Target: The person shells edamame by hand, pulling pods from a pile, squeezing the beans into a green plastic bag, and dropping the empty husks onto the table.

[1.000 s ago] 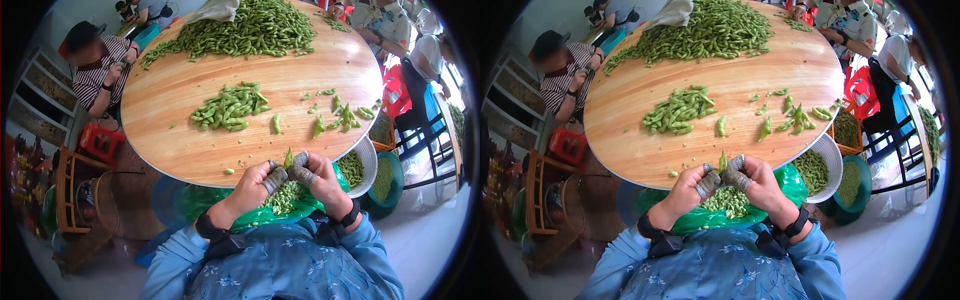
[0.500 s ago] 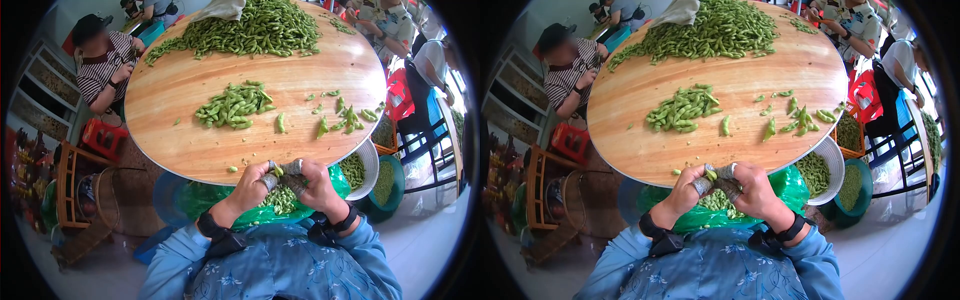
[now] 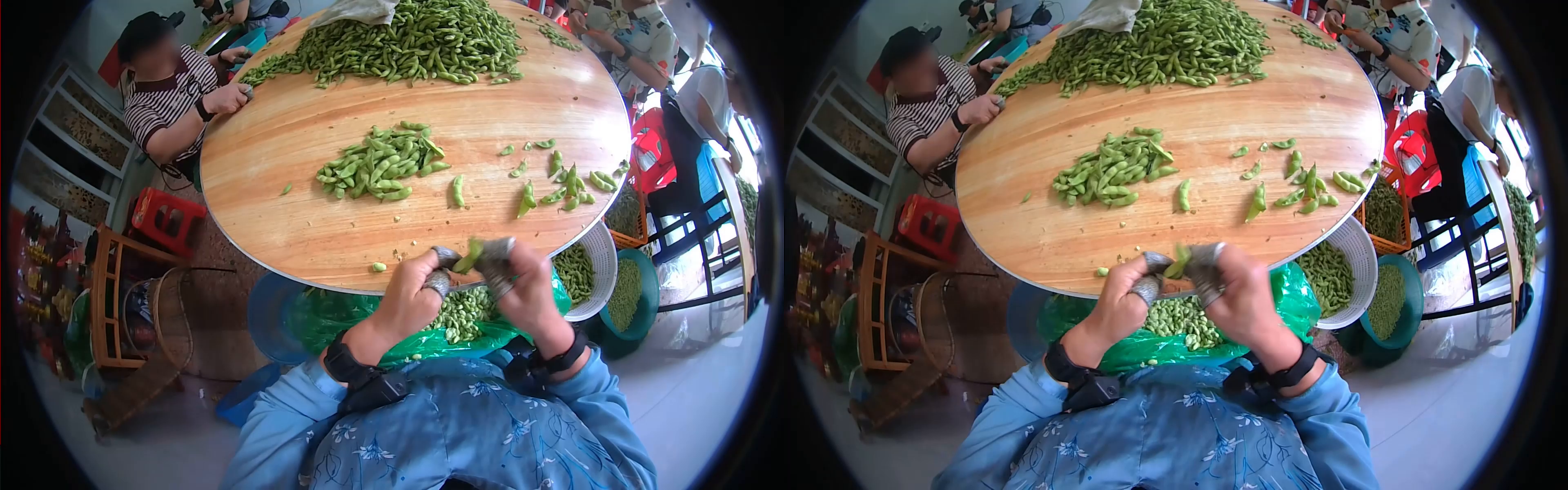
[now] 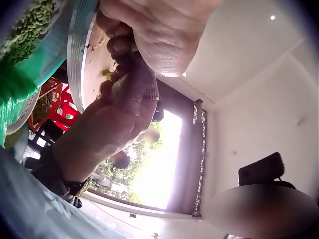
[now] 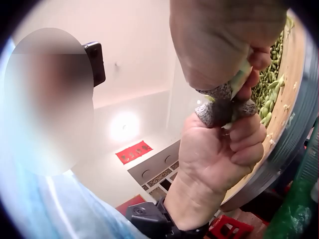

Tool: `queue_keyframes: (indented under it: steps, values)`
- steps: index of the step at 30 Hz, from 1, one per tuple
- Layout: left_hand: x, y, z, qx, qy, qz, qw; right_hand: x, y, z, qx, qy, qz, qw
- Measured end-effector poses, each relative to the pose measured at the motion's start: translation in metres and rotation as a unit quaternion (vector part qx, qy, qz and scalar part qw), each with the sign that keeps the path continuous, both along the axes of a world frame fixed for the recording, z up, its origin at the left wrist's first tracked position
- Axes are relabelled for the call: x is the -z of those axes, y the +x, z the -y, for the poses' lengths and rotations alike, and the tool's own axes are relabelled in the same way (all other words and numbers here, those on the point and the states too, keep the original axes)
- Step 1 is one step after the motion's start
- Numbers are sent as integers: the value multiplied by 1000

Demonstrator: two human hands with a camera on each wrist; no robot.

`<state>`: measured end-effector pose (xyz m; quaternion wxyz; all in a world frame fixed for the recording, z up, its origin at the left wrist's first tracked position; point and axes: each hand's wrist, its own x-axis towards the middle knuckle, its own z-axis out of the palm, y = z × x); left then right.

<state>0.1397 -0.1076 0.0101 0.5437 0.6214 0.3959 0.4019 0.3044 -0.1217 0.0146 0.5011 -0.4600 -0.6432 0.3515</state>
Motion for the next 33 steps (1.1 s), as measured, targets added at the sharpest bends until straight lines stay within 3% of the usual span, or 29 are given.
queue_keyframes:
  steps: [2, 3, 5, 7, 8, 9, 11, 13, 15, 17, 20, 23, 25, 30, 31, 33]
  values:
    - [-3, -18, -2, -47, 113, -112, 986, 5, 19, -11, 72, -9, -64, 995]
    - [-4, -29, -7, -46, 113, -111, 986, 6, 39, -17, 99, 13, 29, 995]
    - [-3, -47, -15, -137, 288, -285, 904, 0, 58, -24, 225, 20, 149, 963]
    - [6, -56, -15, -148, 294, -345, 879, -4, 69, -22, 279, -4, 270, 921]
    - [11, -59, -13, -158, 298, -404, 850, 1, 63, -24, 259, 47, 220, 939]
    - [16, -58, -8, -158, 298, -404, 850, 5, 53, -26, 239, 98, 168, 951]
    - [26, -52, 9, -84, 341, -330, 877, 8, 26, -30, 159, 175, 240, 941]
    - [24, -46, 24, -61, 385, -321, 863, 0, -10, -23, 55, 114, 242, 962]
    - [20, -44, 31, -37, 430, -311, 847, 7, -39, -25, -26, 165, 200, 965]
    - [15, -45, 31, 15, 447, -279, 850, 20, -48, -31, -108, 168, 242, 950]
    - [0, -35, 18, -7, 443, -225, 868, 26, -29, -38, -94, 176, 261, 945]
    - [-7, -17, -18, -18, 417, -202, 886, 17, 23, -52, -5, 128, 336, 933]
    - [-11, 4, -43, -74, 284, -262, 919, 25, 62, -68, 91, 147, 344, 923]
    - [1, 41, -95, -96, 276, -429, 855, 31, 150, -85, 281, 59, 389, 875]
    - [5, 42, -99, -94, 246, -477, 838, 32, 163, -84, 328, 97, 401, 850]
    - [9, 37, -106, -88, 255, -462, 845, 27, 174, -75, 345, 108, 340, 868]
